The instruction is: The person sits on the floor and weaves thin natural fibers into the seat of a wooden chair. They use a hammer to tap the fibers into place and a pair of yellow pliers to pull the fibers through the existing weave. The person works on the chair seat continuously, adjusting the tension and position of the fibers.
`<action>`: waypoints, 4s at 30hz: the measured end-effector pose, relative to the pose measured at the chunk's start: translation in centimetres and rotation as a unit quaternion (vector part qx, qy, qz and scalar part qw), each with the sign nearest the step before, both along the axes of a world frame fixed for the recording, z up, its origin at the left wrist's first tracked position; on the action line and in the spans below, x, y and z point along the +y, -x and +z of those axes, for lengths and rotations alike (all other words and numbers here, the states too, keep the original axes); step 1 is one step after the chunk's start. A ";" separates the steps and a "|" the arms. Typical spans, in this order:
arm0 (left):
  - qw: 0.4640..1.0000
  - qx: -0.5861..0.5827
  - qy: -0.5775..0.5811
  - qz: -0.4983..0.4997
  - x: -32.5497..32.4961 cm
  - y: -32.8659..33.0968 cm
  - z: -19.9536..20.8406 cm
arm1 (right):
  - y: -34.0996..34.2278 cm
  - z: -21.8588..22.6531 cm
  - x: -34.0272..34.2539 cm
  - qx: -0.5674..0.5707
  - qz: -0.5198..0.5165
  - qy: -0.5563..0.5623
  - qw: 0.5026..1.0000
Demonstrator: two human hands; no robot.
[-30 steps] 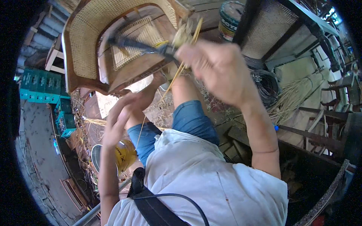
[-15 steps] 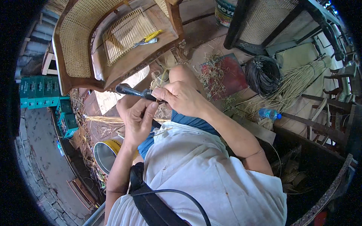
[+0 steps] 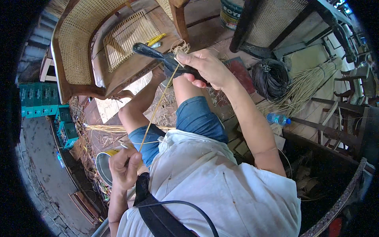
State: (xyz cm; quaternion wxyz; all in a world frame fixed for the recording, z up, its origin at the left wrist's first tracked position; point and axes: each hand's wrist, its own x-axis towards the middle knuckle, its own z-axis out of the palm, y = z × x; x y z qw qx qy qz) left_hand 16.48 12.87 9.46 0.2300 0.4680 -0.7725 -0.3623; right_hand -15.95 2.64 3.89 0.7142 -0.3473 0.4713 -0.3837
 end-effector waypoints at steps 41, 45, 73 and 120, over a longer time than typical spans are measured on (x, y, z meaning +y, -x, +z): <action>0.999 0.017 0.017 -0.034 -2.8 4.5 -2.1 | -0.7 -2.0 2.5 0.021 0.025 -0.026 0.999; 0.999 -0.020 -0.019 -0.041 -1.8 2.9 -0.8 | -0.9 -2.1 1.9 0.023 0.004 -0.047 0.999; 0.963 0.199 -0.167 -0.065 -8.3 10.5 -7.1 | -3.0 -1.3 5.4 0.234 -0.013 0.142 0.962; 0.986 0.150 -0.060 0.030 -7.1 11.7 -8.3 | -3.9 0.1 5.3 0.264 -0.014 0.210 0.941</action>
